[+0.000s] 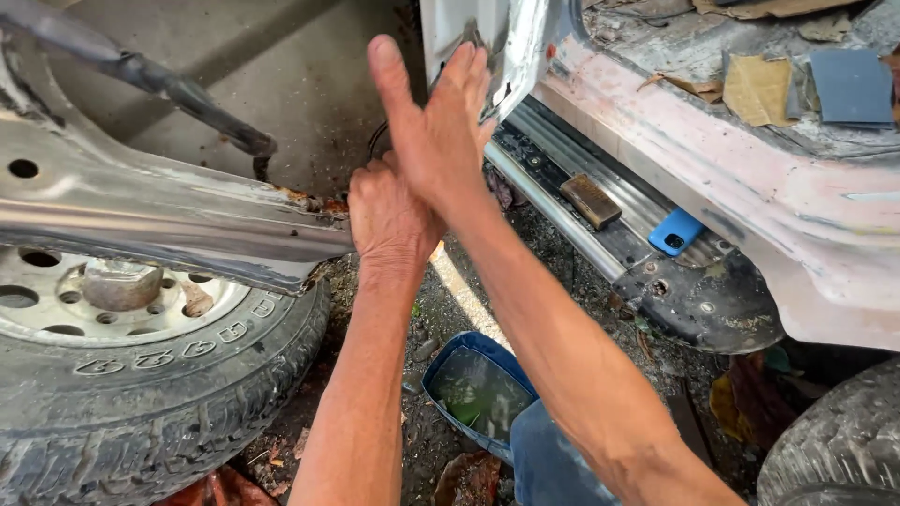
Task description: The person uses a sanding block to sand the inner metal surface of a car door. They repeatedly dip the sanding block into a blue container of liquid and continue sanding the door panel.
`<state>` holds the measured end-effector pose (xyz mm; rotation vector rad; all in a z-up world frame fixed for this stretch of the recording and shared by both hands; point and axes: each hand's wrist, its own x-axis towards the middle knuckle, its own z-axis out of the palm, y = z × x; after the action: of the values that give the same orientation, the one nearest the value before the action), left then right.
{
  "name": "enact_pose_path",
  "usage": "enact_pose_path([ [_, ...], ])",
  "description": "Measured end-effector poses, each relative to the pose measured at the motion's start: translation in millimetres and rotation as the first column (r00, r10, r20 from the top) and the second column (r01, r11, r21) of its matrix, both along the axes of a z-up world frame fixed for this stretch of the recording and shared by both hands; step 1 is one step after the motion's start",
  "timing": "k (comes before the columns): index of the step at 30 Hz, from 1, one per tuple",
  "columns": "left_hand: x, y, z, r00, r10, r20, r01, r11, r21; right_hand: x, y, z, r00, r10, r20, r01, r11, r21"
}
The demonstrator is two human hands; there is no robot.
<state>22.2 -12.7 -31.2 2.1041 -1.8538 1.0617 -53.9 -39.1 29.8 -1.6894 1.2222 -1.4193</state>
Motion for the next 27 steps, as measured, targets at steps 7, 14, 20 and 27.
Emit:
enact_pose_path([
  [7, 0, 1, 5, 0.998, 0.046, 0.032, -0.045, 0.998, -0.044, -6, 13, 12, 0.982, 0.128, -0.135, -0.124, 0.991, 0.042],
  [14, -1, 2, 6, 0.998, 0.039, 0.044, -0.036, 0.998, -0.056, -11, 1, -10, 0.985, 0.148, -0.094, -0.158, 0.981, -0.114],
  [20, -13, 3, 9, 0.999, -0.033, 0.014, 0.034, 0.996, -0.076, -19, 5, -13, 0.982, 0.148, -0.118, -0.165, 0.975, -0.150],
  [27, 0, -18, -4, -0.007, -0.378, -0.926, 0.394, 0.850, -0.350, -10, 2, -22, 0.966, 0.259, -0.022, -0.251, 0.906, -0.341],
])
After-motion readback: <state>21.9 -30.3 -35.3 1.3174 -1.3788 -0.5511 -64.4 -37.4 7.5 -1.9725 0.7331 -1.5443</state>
